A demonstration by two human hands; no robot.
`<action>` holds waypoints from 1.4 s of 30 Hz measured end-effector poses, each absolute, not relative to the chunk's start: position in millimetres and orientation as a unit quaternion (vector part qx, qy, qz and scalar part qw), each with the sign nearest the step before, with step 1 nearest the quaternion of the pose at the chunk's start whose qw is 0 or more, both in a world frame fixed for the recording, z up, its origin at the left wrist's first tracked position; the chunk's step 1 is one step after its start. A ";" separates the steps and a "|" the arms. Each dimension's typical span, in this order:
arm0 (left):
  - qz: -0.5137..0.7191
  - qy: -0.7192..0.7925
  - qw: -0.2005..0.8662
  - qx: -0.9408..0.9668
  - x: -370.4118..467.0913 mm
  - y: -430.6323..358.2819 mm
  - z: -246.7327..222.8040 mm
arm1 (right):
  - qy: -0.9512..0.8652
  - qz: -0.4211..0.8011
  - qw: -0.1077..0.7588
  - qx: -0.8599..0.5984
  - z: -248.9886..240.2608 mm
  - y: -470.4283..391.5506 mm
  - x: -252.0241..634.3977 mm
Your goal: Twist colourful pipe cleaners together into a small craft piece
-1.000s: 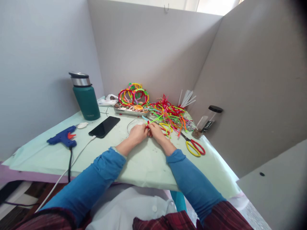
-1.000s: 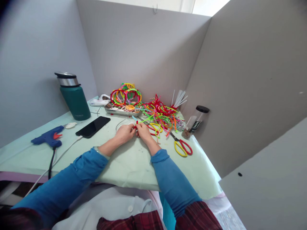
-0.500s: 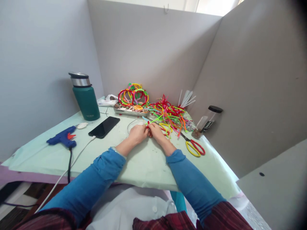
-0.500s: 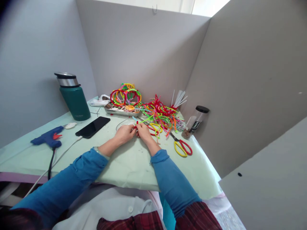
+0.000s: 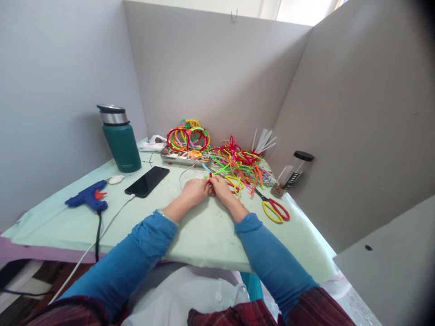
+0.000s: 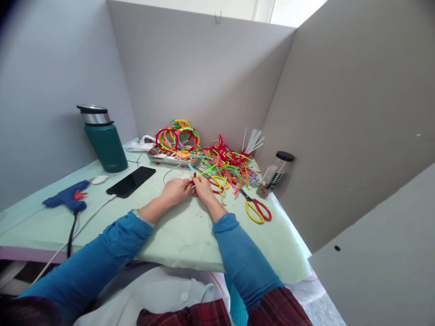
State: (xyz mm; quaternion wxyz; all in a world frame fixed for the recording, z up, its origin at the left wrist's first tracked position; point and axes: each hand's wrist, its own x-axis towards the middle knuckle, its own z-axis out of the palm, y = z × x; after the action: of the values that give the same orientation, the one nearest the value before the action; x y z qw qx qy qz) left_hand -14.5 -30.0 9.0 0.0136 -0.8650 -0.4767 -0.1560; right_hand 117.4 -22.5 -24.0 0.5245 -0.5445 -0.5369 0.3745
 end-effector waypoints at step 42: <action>-0.184 -0.452 0.012 -0.873 -8.3 -26.7 2.9 | -0.536 0.270 0.588 -0.543 -25.2 -24.0 124.0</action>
State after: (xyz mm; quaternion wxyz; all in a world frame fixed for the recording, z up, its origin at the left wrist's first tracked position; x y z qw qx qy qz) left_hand -8.3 -26.7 2.9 0.0121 -0.8726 -0.4523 -0.1837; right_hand 124.0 -24.0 -25.2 0.5877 -0.5428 -0.5360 0.2697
